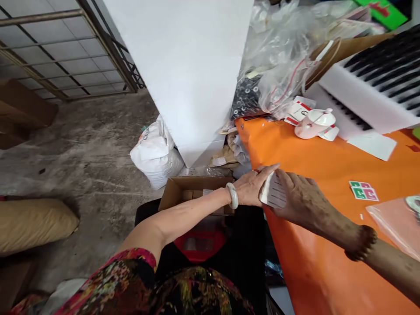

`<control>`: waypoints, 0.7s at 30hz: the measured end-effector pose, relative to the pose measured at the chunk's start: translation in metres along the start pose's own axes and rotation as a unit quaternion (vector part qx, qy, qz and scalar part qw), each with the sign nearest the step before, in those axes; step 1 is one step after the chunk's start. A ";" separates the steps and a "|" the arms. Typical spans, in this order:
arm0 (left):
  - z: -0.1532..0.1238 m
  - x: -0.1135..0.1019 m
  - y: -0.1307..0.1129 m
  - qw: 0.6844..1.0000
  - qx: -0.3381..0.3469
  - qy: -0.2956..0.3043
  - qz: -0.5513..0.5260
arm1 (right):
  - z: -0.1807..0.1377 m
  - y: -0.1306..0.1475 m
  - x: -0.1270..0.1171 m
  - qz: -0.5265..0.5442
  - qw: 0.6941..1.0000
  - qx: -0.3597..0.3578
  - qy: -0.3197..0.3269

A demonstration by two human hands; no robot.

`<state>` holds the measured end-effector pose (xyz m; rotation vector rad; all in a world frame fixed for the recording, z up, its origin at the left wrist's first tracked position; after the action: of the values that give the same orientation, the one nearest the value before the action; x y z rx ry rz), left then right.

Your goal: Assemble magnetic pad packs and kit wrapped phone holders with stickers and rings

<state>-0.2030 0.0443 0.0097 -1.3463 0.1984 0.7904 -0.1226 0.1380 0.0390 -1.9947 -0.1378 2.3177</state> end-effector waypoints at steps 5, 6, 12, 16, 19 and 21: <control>-0.071 -0.055 0.016 0.998 -0.021 -0.043 0.035 | 0.038 0.085 -0.006 0.039 0.997 -0.071 -0.015; -0.084 -0.063 0.023 0.997 -0.040 -0.043 0.040 | 0.045 0.100 -0.002 0.049 0.996 -0.075 -0.005; -0.160 -0.080 0.076 0.987 -0.151 -0.056 0.018 | 0.079 0.175 0.047 0.105 0.984 -0.074 0.122; -0.205 -0.070 0.114 0.971 -0.229 -0.068 0.001 | 0.085 0.208 0.096 0.130 0.974 -0.086 0.165; -0.244 -0.053 0.157 0.920 -0.386 0.038 0.049 | 0.084 0.217 0.142 0.125 0.970 -0.086 0.189; -0.272 -0.041 0.186 0.865 -0.480 0.134 0.059 | 0.085 0.220 0.173 0.117 0.969 -0.083 0.201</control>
<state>-0.2640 -0.2195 -0.1828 -2.4192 0.0977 0.8297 -0.2324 -0.0606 -0.1444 -2.6475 -0.0752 2.0190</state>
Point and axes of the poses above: each hand's wrist, its own z-axis towards the middle knuckle, its own x-axis out of the palm, y = z × x, the point moved 5 cm from there along z, towards the middle knuckle, and after that the axes turned 5 degrees about -z, right-handed, at the moved point
